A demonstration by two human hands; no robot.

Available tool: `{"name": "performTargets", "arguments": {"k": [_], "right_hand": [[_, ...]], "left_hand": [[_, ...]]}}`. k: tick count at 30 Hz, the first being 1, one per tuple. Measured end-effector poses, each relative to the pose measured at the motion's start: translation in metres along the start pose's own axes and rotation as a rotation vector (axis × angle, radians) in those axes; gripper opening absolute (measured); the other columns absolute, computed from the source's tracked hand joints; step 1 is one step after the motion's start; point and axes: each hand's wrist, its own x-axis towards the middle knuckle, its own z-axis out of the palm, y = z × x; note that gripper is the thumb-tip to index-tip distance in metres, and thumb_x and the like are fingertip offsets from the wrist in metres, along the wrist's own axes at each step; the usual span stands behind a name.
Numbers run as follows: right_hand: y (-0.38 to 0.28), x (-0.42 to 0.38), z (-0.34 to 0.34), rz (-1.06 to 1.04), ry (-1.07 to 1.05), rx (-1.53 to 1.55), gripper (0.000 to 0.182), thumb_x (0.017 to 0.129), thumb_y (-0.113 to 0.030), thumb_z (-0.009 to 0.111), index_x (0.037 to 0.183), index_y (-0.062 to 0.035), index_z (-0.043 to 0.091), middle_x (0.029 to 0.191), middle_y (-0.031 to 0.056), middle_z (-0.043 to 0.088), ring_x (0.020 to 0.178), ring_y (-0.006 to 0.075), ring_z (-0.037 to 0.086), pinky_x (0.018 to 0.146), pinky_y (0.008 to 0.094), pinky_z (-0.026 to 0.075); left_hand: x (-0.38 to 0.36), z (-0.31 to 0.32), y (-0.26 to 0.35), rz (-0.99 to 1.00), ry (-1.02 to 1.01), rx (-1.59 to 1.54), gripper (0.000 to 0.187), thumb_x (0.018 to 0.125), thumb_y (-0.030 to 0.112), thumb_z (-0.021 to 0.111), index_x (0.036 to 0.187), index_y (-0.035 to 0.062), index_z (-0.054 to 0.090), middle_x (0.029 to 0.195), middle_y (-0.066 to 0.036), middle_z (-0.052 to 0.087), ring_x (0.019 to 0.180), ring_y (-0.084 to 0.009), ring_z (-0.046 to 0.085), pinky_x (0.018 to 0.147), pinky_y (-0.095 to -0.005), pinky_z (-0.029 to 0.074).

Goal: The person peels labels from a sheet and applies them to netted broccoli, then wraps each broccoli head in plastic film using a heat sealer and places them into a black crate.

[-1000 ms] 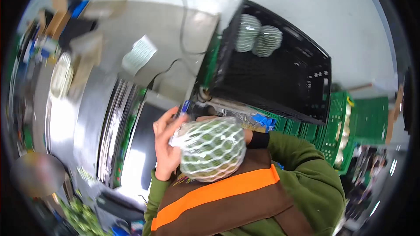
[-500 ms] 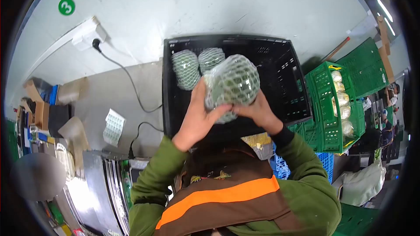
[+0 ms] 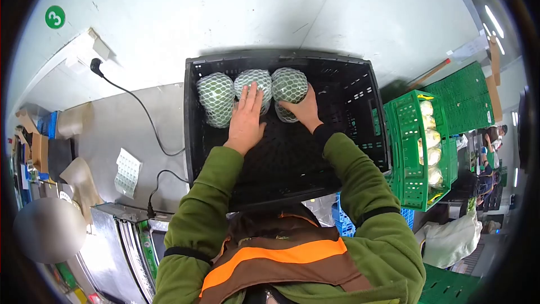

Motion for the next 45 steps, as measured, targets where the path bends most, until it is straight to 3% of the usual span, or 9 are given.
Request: {"name": "performTargets", "arguments": {"k": [12, 16, 17, 18, 19, 22, 30, 38, 45], "right_hand": [[-0.018, -0.008, 0.011, -0.208, -0.042, 0.403, 0.082, 0.072, -0.016, 0.085, 0.137, 0.0034, 0.040, 0.133, 0.0193, 0.053, 0.123, 0.0297, 0.051, 0.106, 0.0419, 0.038], [0.047, 0.012, 0.030, -0.205, -0.076, 0.107, 0.104, 0.075, -0.031, 0.085, 0.149, 0.0058, 0.022, 0.146, 0.0285, 0.035, 0.135, 0.0356, 0.037, 0.113, 0.0413, 0.030], [0.130, 0.049, 0.039, -0.408, -0.141, -0.467, 0.098, 0.083, -0.039, 0.078, 0.149, 0.0084, 0.023, 0.149, 0.0261, 0.032, 0.135, 0.0357, 0.038, 0.114, 0.0377, 0.029], [-0.013, 0.003, 0.000, 0.112, -0.339, -0.224, 0.074, 0.095, -0.039, 0.063, 0.145, 0.0073, 0.036, 0.153, 0.0233, 0.026, 0.137, 0.0348, 0.035, 0.114, 0.0371, 0.030], [0.028, 0.016, 0.015, -0.044, -0.196, 0.099, 0.075, 0.084, -0.036, 0.077, 0.136, 0.0069, 0.045, 0.132, 0.0230, 0.054, 0.118, 0.0282, 0.053, 0.103, 0.0380, 0.042], [0.067, 0.075, 0.011, -0.313, -0.713, 0.028, 0.043, 0.092, -0.014, 0.068, 0.129, 0.0061, 0.058, 0.126, 0.0146, 0.061, 0.110, 0.0143, 0.058, 0.095, 0.0279, 0.049], [-0.138, -0.006, 0.009, -0.546, 0.416, -0.040, 0.047, 0.081, -0.033, 0.080, 0.100, 0.0067, 0.063, 0.090, 0.0262, 0.066, 0.085, 0.0371, 0.065, 0.075, 0.0445, 0.053], [-0.426, -0.253, 0.224, -0.491, -0.927, 0.570, 0.040, 0.098, -0.016, 0.056, 0.131, 0.0043, 0.050, 0.120, 0.0145, 0.058, 0.105, 0.0211, 0.060, 0.089, 0.0345, 0.052], [-0.617, -0.626, 0.259, -0.961, -1.841, 0.544, 0.033, 0.088, -0.010, 0.068, 0.119, -0.0013, 0.061, 0.109, 0.0103, 0.064, 0.105, 0.0203, 0.064, 0.088, 0.0341, 0.054]], "left_hand": [[-0.014, -0.013, -0.021, 0.015, 0.022, -0.161, 0.094, 0.074, 0.026, 0.078, 0.148, -0.0059, 0.030, 0.158, -0.025, 0.019, 0.146, -0.0391, 0.022, 0.118, -0.0439, 0.029], [-0.031, -0.002, -0.020, -0.069, 0.071, -0.109, 0.082, 0.075, 0.027, 0.075, 0.144, -0.0003, 0.040, 0.153, -0.022, 0.034, 0.140, -0.0388, 0.036, 0.109, -0.0462, 0.040], [-0.040, -0.010, -0.017, -0.030, 0.099, -0.234, 0.078, 0.074, 0.026, 0.074, 0.141, 0.0014, 0.043, 0.148, -0.023, 0.040, 0.135, -0.0388, 0.041, 0.107, -0.0469, 0.042], [-0.056, -0.019, -0.010, -0.025, 0.145, -0.325, 0.073, 0.074, 0.024, 0.073, 0.138, 0.0031, 0.046, 0.142, -0.023, 0.046, 0.130, -0.0389, 0.046, 0.104, -0.0476, 0.044], [-0.073, -0.017, -0.007, 0.076, 0.273, -0.353, 0.065, 0.073, 0.023, 0.070, 0.133, 0.0053, 0.050, 0.135, -0.022, 0.052, 0.123, -0.0389, 0.052, 0.101, -0.0473, 0.046], [-0.153, -0.081, 0.018, 0.147, 0.486, -0.558, 0.049, 0.078, 0.017, 0.068, 0.124, 0.0056, 0.054, 0.113, -0.016, 0.057, 0.106, -0.0362, 0.059, 0.088, -0.0439, 0.052], [-0.434, -0.167, 0.018, -0.635, 1.369, -0.316, 0.013, 0.086, 0.007, 0.070, 0.099, 0.0039, 0.069, 0.085, -0.008, 0.067, 0.069, -0.0206, 0.065, 0.062, -0.0292, 0.053], [-0.706, -0.143, 0.004, -1.319, 2.210, -0.312, 0.017, 0.091, 0.007, 0.066, 0.106, -0.0011, 0.064, 0.094, -0.008, 0.067, 0.088, -0.0125, 0.062, 0.078, -0.0269, 0.050], [-0.943, -0.113, -0.074, -1.935, 1.752, 0.235, 0.054, 0.081, 0.019, 0.073, 0.129, 0.0025, 0.054, 0.124, -0.020, 0.055, 0.111, -0.0320, 0.056, 0.096, -0.0414, 0.047]]}}
